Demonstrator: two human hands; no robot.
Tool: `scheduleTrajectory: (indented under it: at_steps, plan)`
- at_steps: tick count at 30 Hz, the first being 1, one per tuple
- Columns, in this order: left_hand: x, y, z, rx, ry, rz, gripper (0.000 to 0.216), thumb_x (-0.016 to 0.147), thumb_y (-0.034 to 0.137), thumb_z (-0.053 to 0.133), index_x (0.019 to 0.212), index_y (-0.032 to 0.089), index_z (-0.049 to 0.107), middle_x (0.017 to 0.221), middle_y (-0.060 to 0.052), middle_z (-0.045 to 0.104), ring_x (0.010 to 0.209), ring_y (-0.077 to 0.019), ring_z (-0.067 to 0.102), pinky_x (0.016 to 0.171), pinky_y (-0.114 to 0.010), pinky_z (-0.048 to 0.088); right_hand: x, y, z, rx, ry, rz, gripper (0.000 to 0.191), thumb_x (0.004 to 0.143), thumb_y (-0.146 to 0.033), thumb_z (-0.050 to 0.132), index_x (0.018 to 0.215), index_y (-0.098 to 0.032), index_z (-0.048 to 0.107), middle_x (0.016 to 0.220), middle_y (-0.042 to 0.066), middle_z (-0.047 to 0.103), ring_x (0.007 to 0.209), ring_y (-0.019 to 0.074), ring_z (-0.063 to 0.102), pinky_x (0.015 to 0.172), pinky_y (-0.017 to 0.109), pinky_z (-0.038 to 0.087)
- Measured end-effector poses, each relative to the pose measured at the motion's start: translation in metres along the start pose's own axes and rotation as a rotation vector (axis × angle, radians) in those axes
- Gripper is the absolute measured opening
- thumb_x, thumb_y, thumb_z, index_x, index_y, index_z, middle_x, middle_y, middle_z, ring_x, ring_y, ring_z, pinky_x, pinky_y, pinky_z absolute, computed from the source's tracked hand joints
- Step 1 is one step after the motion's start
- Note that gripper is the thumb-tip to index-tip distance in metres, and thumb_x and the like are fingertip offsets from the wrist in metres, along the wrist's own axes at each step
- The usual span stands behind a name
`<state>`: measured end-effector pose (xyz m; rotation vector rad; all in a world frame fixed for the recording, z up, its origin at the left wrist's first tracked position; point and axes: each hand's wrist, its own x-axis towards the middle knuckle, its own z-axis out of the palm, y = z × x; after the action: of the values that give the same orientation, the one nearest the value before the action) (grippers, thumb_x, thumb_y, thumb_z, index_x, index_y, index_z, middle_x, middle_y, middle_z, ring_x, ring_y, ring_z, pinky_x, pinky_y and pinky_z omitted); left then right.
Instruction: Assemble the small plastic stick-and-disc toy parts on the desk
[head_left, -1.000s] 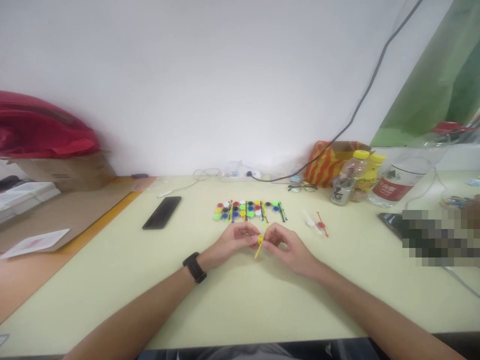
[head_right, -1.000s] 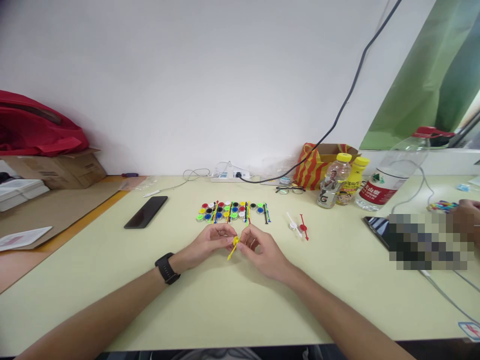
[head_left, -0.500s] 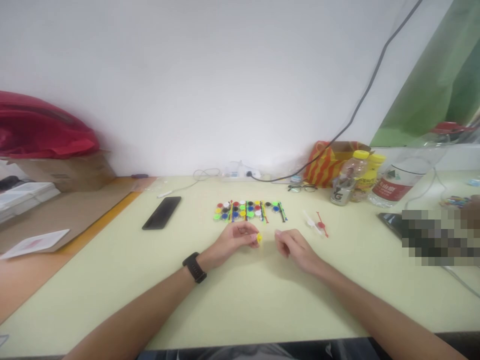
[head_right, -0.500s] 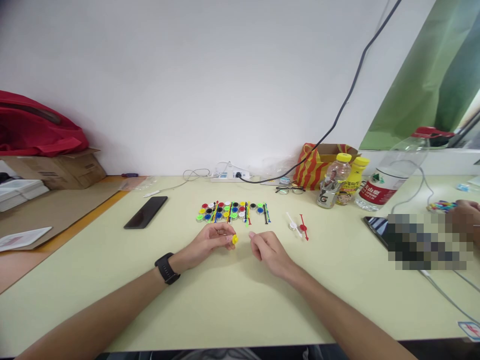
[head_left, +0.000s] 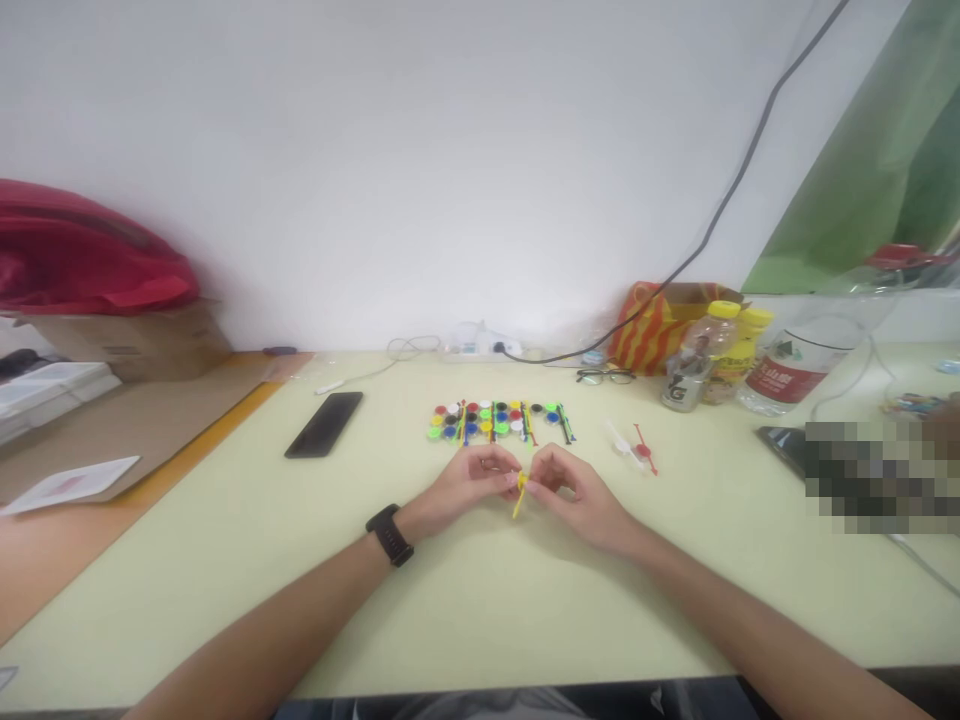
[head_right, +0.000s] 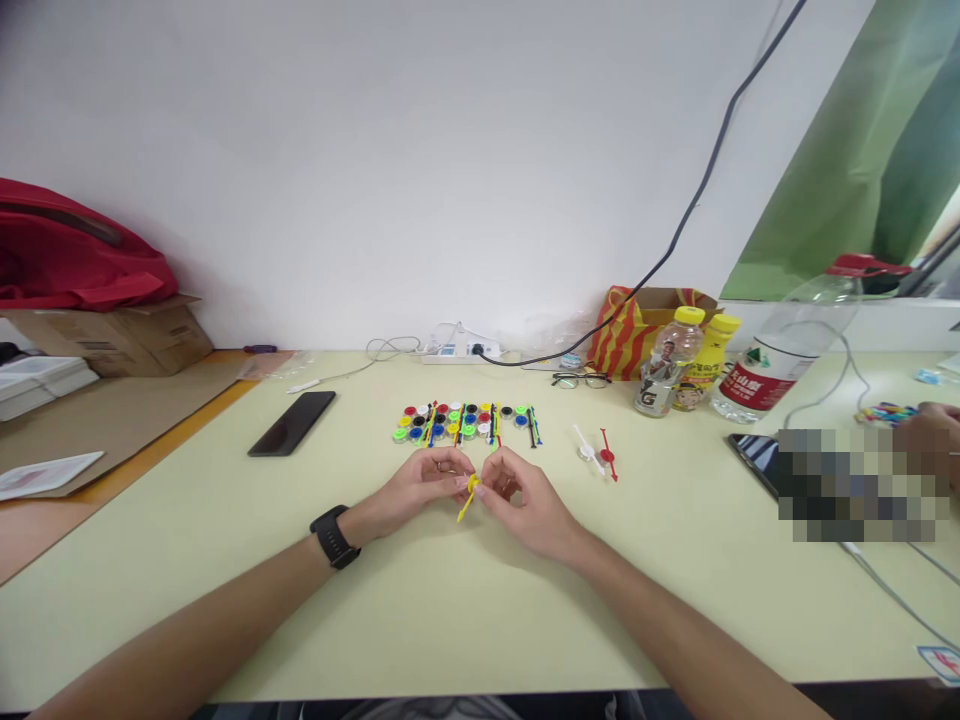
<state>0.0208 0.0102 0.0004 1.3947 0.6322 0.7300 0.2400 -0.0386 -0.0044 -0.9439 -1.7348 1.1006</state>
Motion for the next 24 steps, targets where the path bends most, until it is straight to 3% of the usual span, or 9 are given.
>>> scheduleTrajectory:
  at_steps: [10, 15, 19, 24]
  plan:
    - [0.001, -0.004, -0.002, 0.02, -0.01, -0.013, 0.03, 0.082, 0.036, 0.087, 0.099, 0.016, 0.073, 0.101, -0.01, 0.076, 0.096, -0.0218, 0.073, 0.09, -0.036, 0.057, 0.0, 0.002, 0.003, 0.065, 0.007, 0.025, 0.023, 0.101, -0.045, 0.06, 0.104, -0.024, 0.05, 0.086, 0.0, 0.06, 0.077, 0.0155, 0.059, 0.07, 0.029, 0.045]
    - [0.002, -0.008, -0.001, 0.1, 0.059, 0.029, 0.041, 0.08, 0.037, 0.089, 0.112, 0.017, 0.072, 0.109, -0.012, 0.077, 0.099, -0.0221, 0.073, 0.09, -0.035, 0.057, 0.002, 0.008, -0.002, -0.008, 0.07, -0.008, 0.019, 0.099, -0.034, 0.056, 0.112, -0.025, 0.046, 0.083, -0.002, 0.057, 0.073, 0.0155, 0.056, 0.069, 0.029, 0.045]
    - [0.005, -0.012, -0.001, 0.159, 0.13, 0.018, 0.033, 0.087, 0.046, 0.08, 0.097, 0.015, 0.074, 0.103, -0.013, 0.078, 0.085, -0.018, 0.07, 0.076, -0.03, 0.055, 0.007, 0.016, -0.029, -0.316, 0.216, 0.011, 0.028, 0.093, -0.025, 0.055, 0.118, -0.026, 0.043, 0.078, -0.005, 0.055, 0.066, 0.0158, 0.053, 0.064, 0.028, 0.04]
    - [0.005, -0.016, -0.004, 0.203, 0.121, -0.03, 0.034, 0.087, 0.047, 0.079, 0.084, 0.014, 0.071, 0.083, -0.008, 0.076, 0.071, -0.0135, 0.064, 0.071, -0.027, 0.053, 0.012, 0.025, -0.072, -0.897, 0.278, 0.268, 0.032, 0.087, -0.021, 0.055, 0.117, -0.024, 0.048, 0.075, -0.003, 0.06, 0.07, 0.0193, 0.059, 0.063, 0.028, 0.032]
